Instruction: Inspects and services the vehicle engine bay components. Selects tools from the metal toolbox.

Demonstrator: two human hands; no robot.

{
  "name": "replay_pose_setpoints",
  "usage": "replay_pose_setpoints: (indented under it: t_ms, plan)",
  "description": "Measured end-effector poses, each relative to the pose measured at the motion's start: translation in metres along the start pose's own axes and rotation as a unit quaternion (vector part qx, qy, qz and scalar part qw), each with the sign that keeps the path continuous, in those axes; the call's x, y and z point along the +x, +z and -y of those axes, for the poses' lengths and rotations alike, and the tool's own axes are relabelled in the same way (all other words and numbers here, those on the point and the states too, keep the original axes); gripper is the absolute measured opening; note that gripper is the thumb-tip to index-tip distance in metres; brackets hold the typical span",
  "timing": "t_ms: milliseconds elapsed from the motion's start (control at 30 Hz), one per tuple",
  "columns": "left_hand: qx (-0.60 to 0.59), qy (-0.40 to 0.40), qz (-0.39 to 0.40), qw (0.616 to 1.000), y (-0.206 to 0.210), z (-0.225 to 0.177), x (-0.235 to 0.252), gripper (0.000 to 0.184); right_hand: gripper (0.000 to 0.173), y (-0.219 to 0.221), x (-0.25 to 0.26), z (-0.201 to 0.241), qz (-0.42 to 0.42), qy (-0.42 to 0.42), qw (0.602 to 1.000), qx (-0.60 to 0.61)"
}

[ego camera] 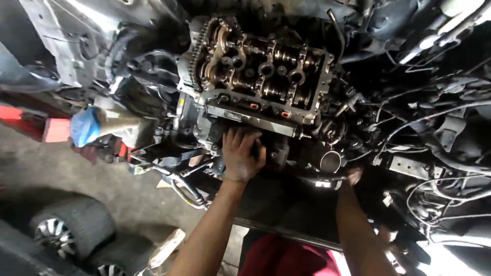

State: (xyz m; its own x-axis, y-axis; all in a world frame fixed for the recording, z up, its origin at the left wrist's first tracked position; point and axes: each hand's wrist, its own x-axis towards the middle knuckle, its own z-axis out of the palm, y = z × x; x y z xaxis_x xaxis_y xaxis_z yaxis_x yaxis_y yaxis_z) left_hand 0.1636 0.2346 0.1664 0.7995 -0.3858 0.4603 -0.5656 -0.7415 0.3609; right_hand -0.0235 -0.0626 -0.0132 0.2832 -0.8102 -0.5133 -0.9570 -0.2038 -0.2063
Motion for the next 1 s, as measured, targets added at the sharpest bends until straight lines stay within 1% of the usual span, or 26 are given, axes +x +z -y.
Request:
replay_pose_setpoints:
  t_ms: [67, 133, 200, 267, 300, 367, 467, 533, 567, 633, 667, 700, 767, 800, 833, 900, 933, 1000]
  plan:
    - [-0.008, 0.001, -0.011, 1.0, 0.002, 0.001, -0.001, 0.023, 0.036, -0.002, 0.004, -0.001, -0.002, -0.011, 1.0, -0.016]
    - [-0.004, 0.001, -0.014, 1.0, 0.002, 0.001, -0.002, 0.023, 0.037, -0.005, 0.001, 0.004, 0.008, -0.007, 0.999, -0.032]
    - [-0.001, 0.002, -0.013, 1.0, 0.002, 0.001, -0.002, 0.024, 0.042, -0.017, -0.01, 0.019, 0.033, 0.012, 0.998, -0.044]
    - [-0.006, 0.003, -0.015, 1.0, 0.001, 0.001, -0.002, 0.024, 0.046, -0.017, -0.012, 0.018, 0.033, 0.021, 0.998, -0.045]
    - [-0.007, 0.003, -0.016, 1.0, 0.001, 0.002, -0.002, 0.024, 0.047, -0.009, -0.006, 0.008, 0.018, 0.01, 0.999, -0.034]
    - [-0.009, 0.005, -0.017, 1.0, 0.001, 0.002, -0.002, 0.023, 0.042, 0.008, 0.007, -0.006, -0.012, -0.004, 0.999, -0.029]
    - [-0.012, 0.011, -0.021, 1.0, 0.002, 0.003, -0.002, 0.023, 0.045, 0.017, 0.014, -0.01, 0.0, 0.019, 1.0, 0.016]
    - [-0.01, 0.012, -0.019, 1.0, 0.001, 0.003, -0.002, 0.023, 0.045, 0.037, 0.025, -0.025, -0.044, 0.016, 0.997, 0.068]
    - [-0.009, 0.011, -0.017, 1.0, 0.001, 0.003, -0.002, 0.023, 0.047, 0.041, 0.027, -0.027, -0.039, 0.022, 0.997, 0.067]
    - [-0.011, 0.009, -0.012, 1.0, 0.0, 0.003, -0.003, 0.024, 0.051, 0.022, 0.011, -0.006, 0.063, 0.053, 0.997, 0.003]
    - [-0.013, 0.008, -0.011, 1.0, 0.0, 0.003, -0.003, 0.025, 0.054, 0.01, 0.004, 0.005, 0.12, 0.046, 0.99, -0.058]
    - [-0.013, 0.006, -0.012, 1.0, 0.0, 0.002, -0.003, 0.026, 0.057, 0.007, 0.002, 0.008, 0.155, 0.031, 0.982, -0.101]
    - [-0.012, 0.009, -0.012, 1.0, 0.001, 0.003, -0.003, 0.026, 0.056, 0.034, 0.018, -0.017, 0.153, -0.03, 0.975, -0.157]
    - [-0.011, 0.01, -0.011, 1.0, 0.0, 0.004, -0.003, 0.025, 0.055, 0.044, 0.024, -0.027, 0.159, -0.051, 0.969, -0.181]
    - [-0.012, 0.01, -0.007, 1.0, 0.0, 0.003, -0.004, 0.025, 0.054, 0.045, 0.024, -0.03, 0.167, -0.055, 0.967, -0.185]
    - [-0.011, 0.008, 0.0, 1.0, -0.001, 0.003, -0.004, 0.026, 0.053, 0.025, 0.015, -0.017, 0.213, -0.053, 0.953, -0.21]
    - [-0.011, 0.008, 0.001, 1.0, -0.001, 0.003, -0.003, 0.026, 0.053, 0.006, 0.006, -0.004, 0.245, -0.047, 0.946, -0.209]
    - [-0.012, 0.009, 0.003, 1.0, -0.002, 0.003, -0.003, 0.026, 0.044, -0.01, -0.005, 0.001, 0.241, -0.046, 0.961, -0.127]
